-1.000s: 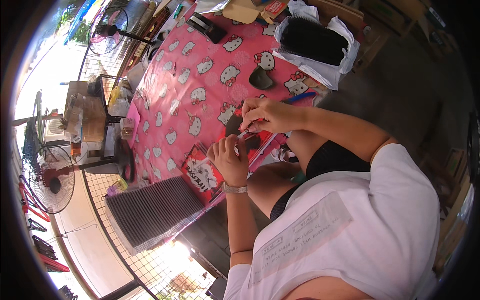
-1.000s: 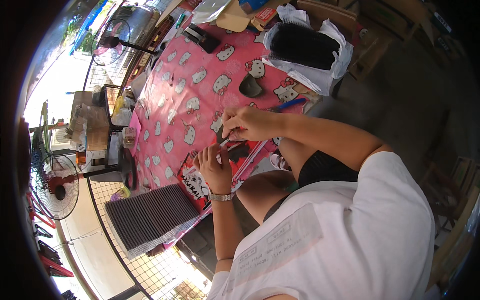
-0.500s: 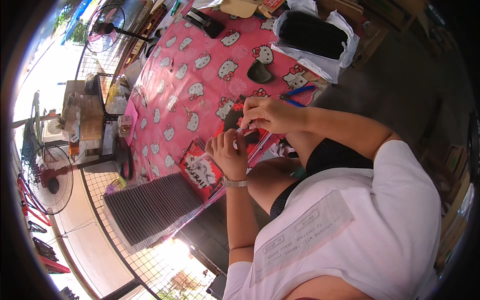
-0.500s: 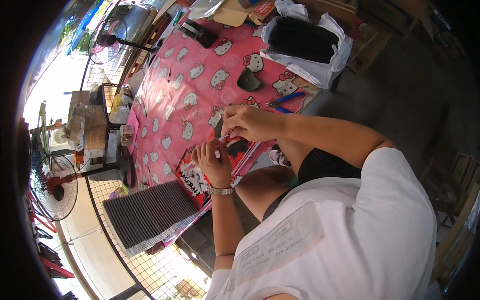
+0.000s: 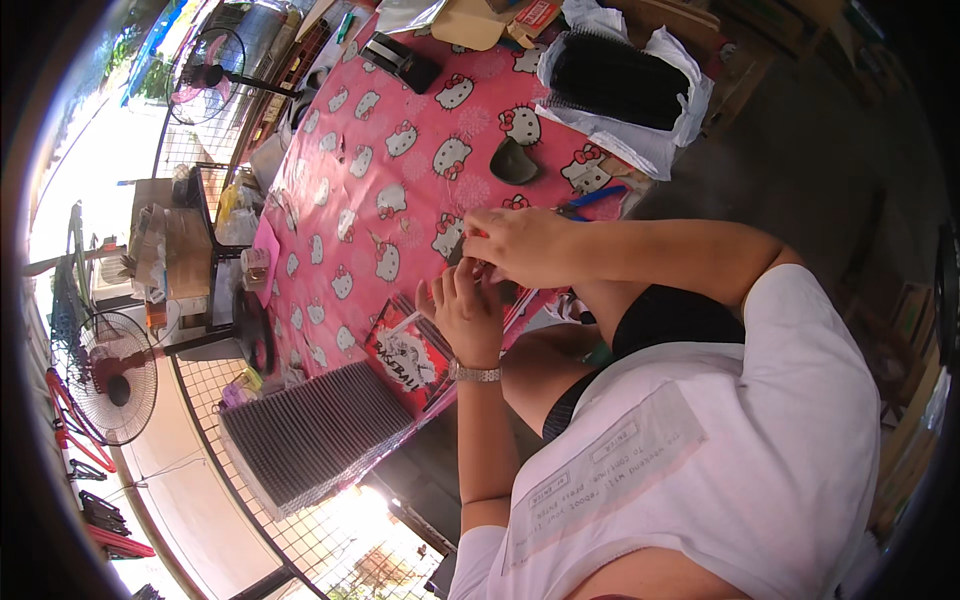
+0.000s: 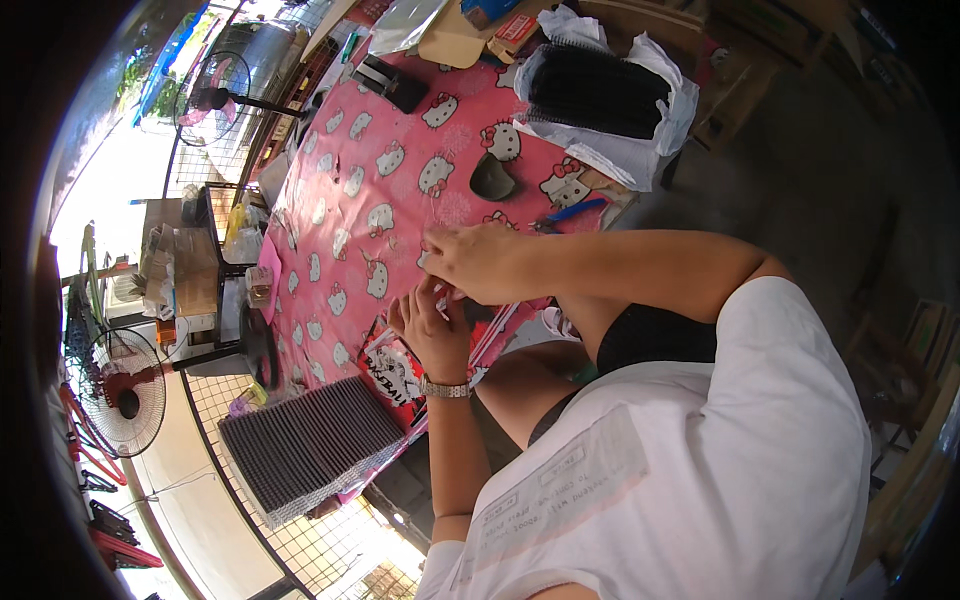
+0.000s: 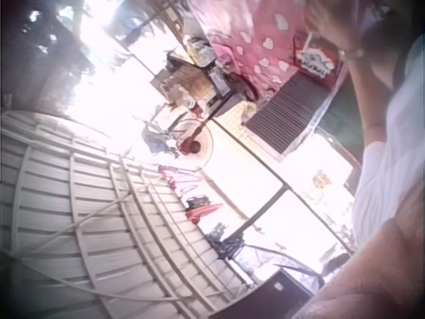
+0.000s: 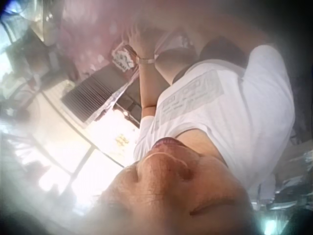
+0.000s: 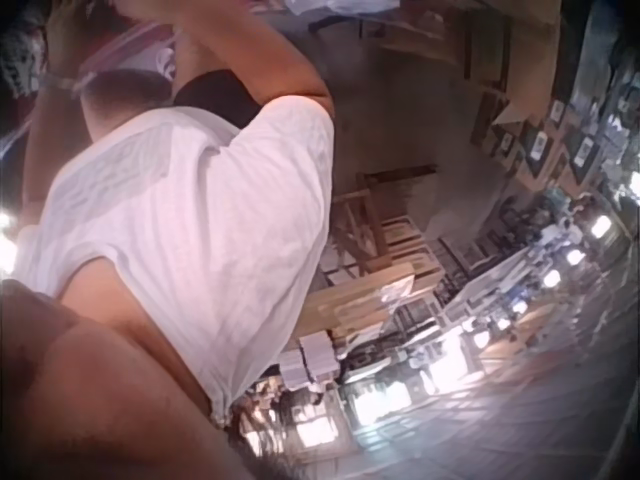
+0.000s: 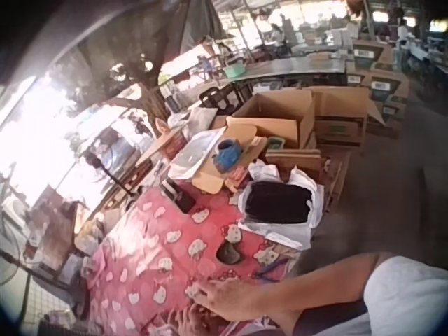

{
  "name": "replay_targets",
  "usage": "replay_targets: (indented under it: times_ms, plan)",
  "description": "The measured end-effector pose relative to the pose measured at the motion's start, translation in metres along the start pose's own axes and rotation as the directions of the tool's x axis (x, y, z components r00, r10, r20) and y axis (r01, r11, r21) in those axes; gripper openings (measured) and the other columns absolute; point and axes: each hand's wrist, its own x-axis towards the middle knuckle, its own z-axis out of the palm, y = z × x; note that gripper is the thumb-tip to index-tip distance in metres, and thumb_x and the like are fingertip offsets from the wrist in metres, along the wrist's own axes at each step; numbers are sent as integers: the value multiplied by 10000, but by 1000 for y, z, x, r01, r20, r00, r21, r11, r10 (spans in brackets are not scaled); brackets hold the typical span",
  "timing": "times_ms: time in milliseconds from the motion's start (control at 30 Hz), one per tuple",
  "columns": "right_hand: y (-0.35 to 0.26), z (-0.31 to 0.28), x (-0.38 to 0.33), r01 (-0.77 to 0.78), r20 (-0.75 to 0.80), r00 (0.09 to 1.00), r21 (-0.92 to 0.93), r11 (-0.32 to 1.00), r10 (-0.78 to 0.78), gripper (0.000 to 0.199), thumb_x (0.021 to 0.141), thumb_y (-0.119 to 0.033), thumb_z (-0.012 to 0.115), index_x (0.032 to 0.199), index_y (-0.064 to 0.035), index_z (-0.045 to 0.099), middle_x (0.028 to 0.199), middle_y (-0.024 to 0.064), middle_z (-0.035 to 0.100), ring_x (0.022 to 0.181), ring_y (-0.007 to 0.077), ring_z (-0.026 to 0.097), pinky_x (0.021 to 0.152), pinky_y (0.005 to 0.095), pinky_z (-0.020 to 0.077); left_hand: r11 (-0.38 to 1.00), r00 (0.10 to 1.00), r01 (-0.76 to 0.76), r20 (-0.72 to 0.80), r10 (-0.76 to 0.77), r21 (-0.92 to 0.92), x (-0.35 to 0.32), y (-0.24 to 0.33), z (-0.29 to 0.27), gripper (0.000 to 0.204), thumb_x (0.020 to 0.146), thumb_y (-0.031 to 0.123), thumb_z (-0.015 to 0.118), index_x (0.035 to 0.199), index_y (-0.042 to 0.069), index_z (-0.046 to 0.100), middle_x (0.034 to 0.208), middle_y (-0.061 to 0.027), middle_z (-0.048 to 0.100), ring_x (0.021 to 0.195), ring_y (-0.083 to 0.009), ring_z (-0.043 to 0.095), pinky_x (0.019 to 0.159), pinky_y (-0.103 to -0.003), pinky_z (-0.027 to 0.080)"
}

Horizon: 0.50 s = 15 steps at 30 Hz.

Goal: The person assembles spiral notebooks by aligning notebook covers and pages, then threading a metal spiral through the holes by hand and using a tool to crimp the ends.

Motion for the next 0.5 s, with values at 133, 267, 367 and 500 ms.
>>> replay_targets:
  times_ms: [133, 267, 367, 500]
  plan:
    - [14, -5, 12, 37, 58, 998, -84, 996, -32, 302, 839, -145, 721, 1110, -61, 617, 1037, 137, 635, 1024, 339, 660, 814, 412, 556, 1000, 1000, -2, -22, 2, -7, 7, 4, 0, 310, 901, 196, 672, 1187, 88, 619, 970, -50, 671, 928, -252, 622, 1029, -486, 334]
    - [17, 3, 13, -30, 86, 996, 73, 997, 23, 313, 828, -142, 727, 1114, -63, 627, 1050, 129, 619, 1020, 339, 659, 834, 426, 548, 999, 1000, 19, 4, -19, -45, 7, -3, 2, 326, 896, 167, 686, 1204, 89, 611, 932, -43, 679, 892, -224, 629, 995, -437, 340]
    - [20, 16, 17, -34, 66, 997, 20, 999, 32, 303, 830, -147, 722, 1107, -63, 634, 1062, 131, 609, 1008, 339, 659, 833, 424, 548, 995, 991, 27, -128, -38, -91, 7, -4, 8, 323, 879, 152, 709, 1180, 90, 611, 910, -35, 679, 876, -205, 633, 981, -424, 339]
    - [28, 16, 24, -4, 84, 996, 118, 993, -6, 284, 824, -149, 721, 1077, -48, 641, 1060, 144, 601, 1010, 336, 657, 833, 427, 546, 989, 989, 72, -122, -88, -131, 9, -7, 13, 264, 872, 169, 726, 1110, 103, 633, 875, -10, 671, 847, -188, 630, 937, -383, 354]
